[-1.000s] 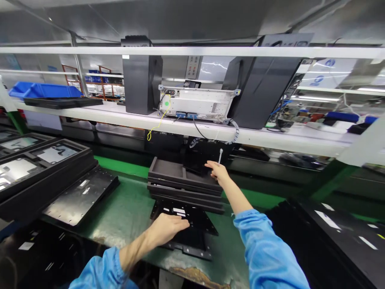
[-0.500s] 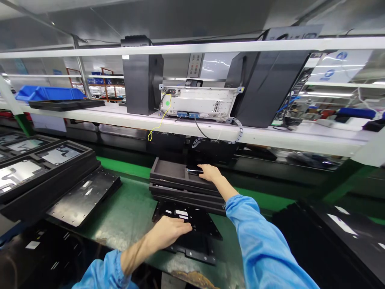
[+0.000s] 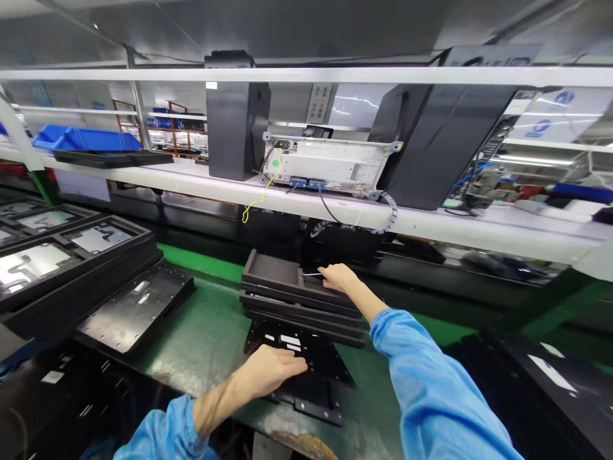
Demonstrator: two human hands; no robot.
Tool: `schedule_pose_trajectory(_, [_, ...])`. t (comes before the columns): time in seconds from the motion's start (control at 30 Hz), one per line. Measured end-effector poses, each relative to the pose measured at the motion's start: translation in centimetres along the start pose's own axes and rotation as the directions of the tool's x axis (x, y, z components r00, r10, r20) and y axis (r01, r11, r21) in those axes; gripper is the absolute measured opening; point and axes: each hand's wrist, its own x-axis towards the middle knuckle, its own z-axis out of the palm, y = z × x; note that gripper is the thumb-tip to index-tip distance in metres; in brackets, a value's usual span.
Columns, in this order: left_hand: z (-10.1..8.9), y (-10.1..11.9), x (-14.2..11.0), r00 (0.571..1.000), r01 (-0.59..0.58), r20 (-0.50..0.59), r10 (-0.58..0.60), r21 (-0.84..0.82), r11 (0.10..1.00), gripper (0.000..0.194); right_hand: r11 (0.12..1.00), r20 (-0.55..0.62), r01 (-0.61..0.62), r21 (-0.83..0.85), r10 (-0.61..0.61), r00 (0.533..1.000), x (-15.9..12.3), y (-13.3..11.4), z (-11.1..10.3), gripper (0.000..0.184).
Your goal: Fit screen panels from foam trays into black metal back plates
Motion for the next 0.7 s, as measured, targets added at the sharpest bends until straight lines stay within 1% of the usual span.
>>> schedule_pose_trajectory(0.13, [-0.3,0.2,0.1,1.0,-0.004,-0.003,0.004,0.023,1.0,0.013,0.994,-0.09,0.079,-0.077,-0.086,0.992,-1.0,0.8,0.5,0.035])
schedule_pose_trajectory(0.27, [-0.7,0.2,0.3,1.0,-0.002,0.012,0.001,0.032,0.999,0.011,0.983,-0.19,0.14,-0.118,-0.161,0.969,-2.7,2.2,0.9,0.039])
schedule_pose_trajectory(0.37, [-0.6,0.0,0.4,1.0,-0.001,0.012,0.001,0.03,1.0,0.013,0.972,-0.245,0.192,-0.136,-0.221,0.944,-4.3,2.9,1.7,0.044])
schedule_pose_trajectory(0.43, [-0.3,-0.1,0.3,1.0,-0.011,0.009,0.011,0.023,1.0,0.017,0.961,-0.289,0.23,-0.15,-0.266,0.92,-5.4,3.4,2.4,0.044])
schedule_pose_trajectory(0.53, [0.2,-0.3,0.2,1.0,-0.019,0.008,0.019,0.01,1.0,0.023,0.934,-0.395,0.293,-0.205,-0.352,0.849,-6.9,4.3,3.4,0.043])
schedule_pose_trajectory(0.57, [0.3,-0.4,0.1,1.0,-0.018,0.007,0.018,0.009,1.0,0.025,0.929,-0.429,0.297,-0.221,-0.366,0.826,-7.2,4.7,3.6,0.043])
schedule_pose_trajectory(0.6, [0.4,-0.4,0.1,1.0,-0.018,0.006,0.018,0.008,1.0,0.026,0.931,-0.454,0.285,-0.229,-0.361,0.815,-7.5,5.1,3.5,0.044])
schedule_pose_trajectory(0.63, [0.5,-0.5,0.1,1.0,-0.021,0.006,0.021,0.007,1.0,0.028,0.941,-0.468,0.252,-0.227,-0.332,0.819,-7.7,5.4,3.3,0.044])
schedule_pose_trajectory(0.7, [0.4,-0.5,0.1,1.0,-0.026,0.009,0.026,0.003,1.0,0.028,0.966,-0.473,0.14,-0.218,-0.23,0.851,-7.9,5.9,2.5,0.045])
